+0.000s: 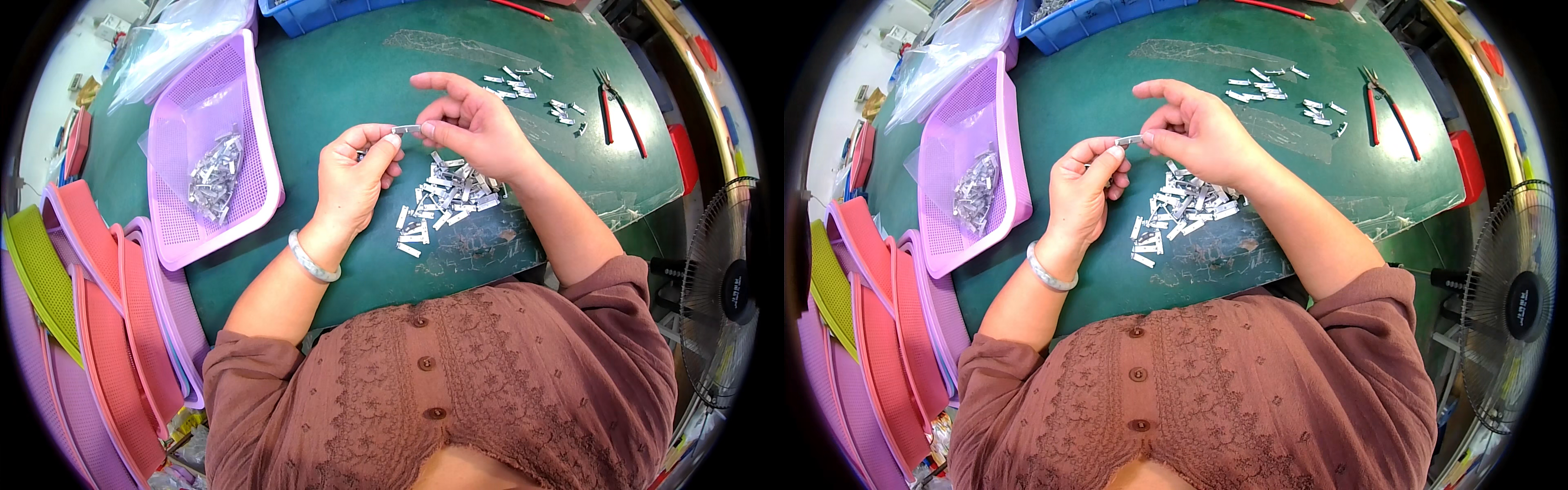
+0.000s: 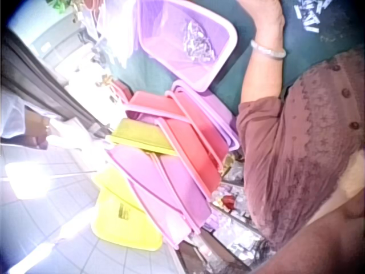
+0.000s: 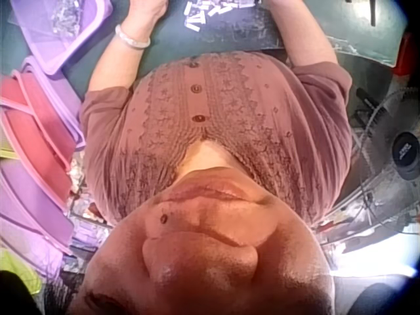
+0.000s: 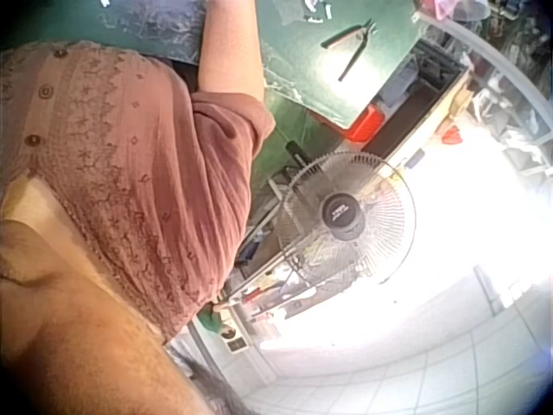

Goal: The person repeatedly picks up small white rectangular components from a table and a purple basket, then joins them with small metal pieces by hand. The assembled units are placed back on the table.

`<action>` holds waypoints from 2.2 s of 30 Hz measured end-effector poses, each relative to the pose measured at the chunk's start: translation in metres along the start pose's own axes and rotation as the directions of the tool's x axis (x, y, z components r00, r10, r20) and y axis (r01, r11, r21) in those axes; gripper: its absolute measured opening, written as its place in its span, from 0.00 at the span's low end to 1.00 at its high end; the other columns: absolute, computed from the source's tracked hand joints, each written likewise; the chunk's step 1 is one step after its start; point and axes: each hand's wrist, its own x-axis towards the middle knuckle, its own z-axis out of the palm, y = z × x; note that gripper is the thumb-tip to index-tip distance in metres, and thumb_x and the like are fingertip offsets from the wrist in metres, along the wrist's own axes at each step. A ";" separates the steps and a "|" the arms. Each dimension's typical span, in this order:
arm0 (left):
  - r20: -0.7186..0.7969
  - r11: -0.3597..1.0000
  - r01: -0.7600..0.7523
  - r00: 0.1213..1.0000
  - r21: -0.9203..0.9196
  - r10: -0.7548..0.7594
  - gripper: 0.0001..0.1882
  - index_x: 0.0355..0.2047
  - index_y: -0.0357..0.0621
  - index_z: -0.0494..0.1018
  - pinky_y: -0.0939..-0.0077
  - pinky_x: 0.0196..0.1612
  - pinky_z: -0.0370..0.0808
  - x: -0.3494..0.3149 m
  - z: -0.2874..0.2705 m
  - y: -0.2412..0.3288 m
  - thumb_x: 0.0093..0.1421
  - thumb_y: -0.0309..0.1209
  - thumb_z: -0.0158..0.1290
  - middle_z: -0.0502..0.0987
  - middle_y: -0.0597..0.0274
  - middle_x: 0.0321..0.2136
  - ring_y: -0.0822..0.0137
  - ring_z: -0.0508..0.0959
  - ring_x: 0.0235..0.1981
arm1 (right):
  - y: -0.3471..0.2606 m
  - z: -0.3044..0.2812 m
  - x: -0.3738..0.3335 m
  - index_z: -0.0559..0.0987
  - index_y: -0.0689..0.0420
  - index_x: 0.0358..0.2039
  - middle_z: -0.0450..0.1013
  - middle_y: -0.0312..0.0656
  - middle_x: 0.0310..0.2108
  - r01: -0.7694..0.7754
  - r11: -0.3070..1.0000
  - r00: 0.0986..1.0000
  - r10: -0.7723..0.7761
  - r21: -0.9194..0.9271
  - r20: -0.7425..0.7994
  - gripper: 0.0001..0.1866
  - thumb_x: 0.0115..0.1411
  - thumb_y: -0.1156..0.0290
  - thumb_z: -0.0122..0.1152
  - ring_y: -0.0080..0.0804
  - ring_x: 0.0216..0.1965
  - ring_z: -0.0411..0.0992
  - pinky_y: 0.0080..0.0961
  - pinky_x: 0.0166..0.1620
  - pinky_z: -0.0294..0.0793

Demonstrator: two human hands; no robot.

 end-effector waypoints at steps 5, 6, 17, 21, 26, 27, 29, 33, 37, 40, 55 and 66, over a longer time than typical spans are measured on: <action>0.007 1.000 0.005 1.000 -0.015 -0.005 0.06 0.33 0.38 0.72 0.89 0.19 0.62 0.000 0.000 0.001 0.58 0.28 0.50 0.73 0.65 0.22 0.79 0.69 0.19 | 0.004 0.002 -0.001 0.63 0.61 0.53 0.71 0.34 0.29 0.113 0.980 0.992 -0.119 -0.164 -0.028 0.24 0.55 0.83 0.52 0.17 0.33 0.68 0.15 0.38 0.67; 0.003 1.000 0.005 1.000 -0.013 -0.004 0.06 0.33 0.38 0.72 0.89 0.19 0.62 0.000 0.000 0.001 0.58 0.27 0.50 0.73 0.66 0.22 0.79 0.69 0.19 | 0.004 0.002 -0.001 0.63 0.61 0.53 0.71 0.34 0.29 0.140 0.970 0.989 -0.147 -0.197 -0.024 0.24 0.54 0.83 0.52 0.17 0.32 0.67 0.14 0.39 0.67; -0.004 1.000 0.002 1.000 -0.030 -0.002 0.07 0.35 0.37 0.73 0.88 0.20 0.63 0.000 0.000 0.000 0.57 0.26 0.49 0.74 0.65 0.22 0.78 0.70 0.19 | 0.008 0.003 0.001 0.65 0.62 0.50 0.72 0.36 0.27 0.196 0.965 0.976 -0.209 -0.176 -0.063 0.23 0.53 0.82 0.55 0.19 0.29 0.69 0.16 0.35 0.68; -0.001 0.999 -0.003 1.000 -0.039 0.003 0.07 0.35 0.37 0.73 0.88 0.20 0.63 0.000 -0.001 0.000 0.57 0.26 0.49 0.74 0.65 0.22 0.78 0.70 0.19 | 0.008 0.002 0.001 0.65 0.62 0.50 0.72 0.36 0.27 0.184 0.968 0.978 -0.197 -0.172 -0.061 0.23 0.53 0.82 0.55 0.19 0.29 0.69 0.16 0.35 0.68; 0.011 0.999 -0.003 1.000 -0.042 0.003 0.08 0.35 0.37 0.73 0.88 0.20 0.63 0.001 -0.001 0.000 0.58 0.28 0.50 0.73 0.65 0.22 0.78 0.70 0.19 | 0.009 0.002 0.001 0.66 0.61 0.50 0.72 0.36 0.27 0.210 0.954 0.972 -0.227 -0.212 -0.060 0.23 0.52 0.82 0.56 0.20 0.29 0.69 0.17 0.35 0.69; 0.007 0.999 -0.005 1.000 -0.034 0.006 0.08 0.35 0.37 0.73 0.88 0.20 0.63 0.001 -0.001 0.000 0.58 0.28 0.50 0.73 0.65 0.22 0.78 0.70 0.19 | 0.009 0.002 0.001 0.66 0.61 0.50 0.72 0.37 0.27 0.222 0.947 0.969 -0.241 -0.232 -0.058 0.23 0.52 0.82 0.56 0.20 0.29 0.69 0.17 0.34 0.69; 0.000 1.000 -0.011 1.000 -0.017 0.011 0.08 0.36 0.37 0.73 0.88 0.21 0.63 0.001 -0.001 -0.001 0.58 0.28 0.50 0.73 0.65 0.22 0.78 0.70 0.19 | 0.006 0.002 0.000 0.64 0.60 0.52 0.71 0.35 0.28 0.210 0.941 0.974 -0.226 -0.265 -0.031 0.25 0.52 0.84 0.54 0.18 0.32 0.68 0.16 0.37 0.68; 0.012 1.000 -0.014 1.000 -0.021 0.015 0.08 0.37 0.36 0.72 0.88 0.21 0.64 0.000 0.000 0.000 0.58 0.27 0.50 0.73 0.65 0.23 0.78 0.70 0.20 | 0.004 0.002 0.000 0.64 0.60 0.53 0.70 0.35 0.30 0.225 0.931 0.971 -0.240 -0.287 -0.017 0.26 0.52 0.84 0.53 0.18 0.33 0.68 0.16 0.39 0.67; 0.035 0.999 -0.024 0.999 -0.028 0.025 0.08 0.37 0.36 0.71 0.87 0.21 0.64 0.002 -0.001 -0.002 0.58 0.26 0.50 0.73 0.64 0.24 0.78 0.70 0.21 | 0.006 0.002 0.000 0.64 0.59 0.52 0.71 0.36 0.29 0.274 0.913 0.955 -0.295 -0.303 -0.028 0.26 0.51 0.84 0.54 0.20 0.31 0.68 0.18 0.38 0.69; 0.042 0.997 -0.008 0.999 -0.075 0.011 0.07 0.36 0.37 0.71 0.86 0.22 0.65 0.004 -0.002 -0.002 0.58 0.26 0.49 0.73 0.63 0.24 0.77 0.70 0.21 | 0.007 0.000 0.003 0.66 0.58 0.51 0.72 0.36 0.28 0.296 0.891 0.944 -0.327 -0.345 -0.035 0.26 0.49 0.84 0.55 0.22 0.29 0.69 0.19 0.35 0.70; 0.134 0.941 0.215 0.974 -0.260 -0.185 0.09 0.37 0.37 0.68 0.79 0.28 0.72 0.009 -0.010 0.001 0.58 0.27 0.43 0.73 0.55 0.30 0.66 0.74 0.29 | 0.011 -0.009 0.003 0.71 0.58 0.45 0.71 0.41 0.22 0.239 0.695 0.969 -0.126 -0.678 0.212 0.22 0.46 0.81 0.53 0.40 0.27 0.69 0.33 0.33 0.68; 0.131 0.969 0.224 0.969 -0.103 -0.210 0.08 0.37 0.37 0.69 0.85 0.22 0.67 0.006 -0.006 -0.001 0.58 0.27 0.48 0.73 0.63 0.24 0.74 0.71 0.22 | 0.013 -0.009 0.004 0.71 0.57 0.46 0.68 0.38 0.22 0.288 0.654 0.958 -0.205 -0.699 0.203 0.23 0.46 0.84 0.53 0.34 0.28 0.68 0.29 0.34 0.68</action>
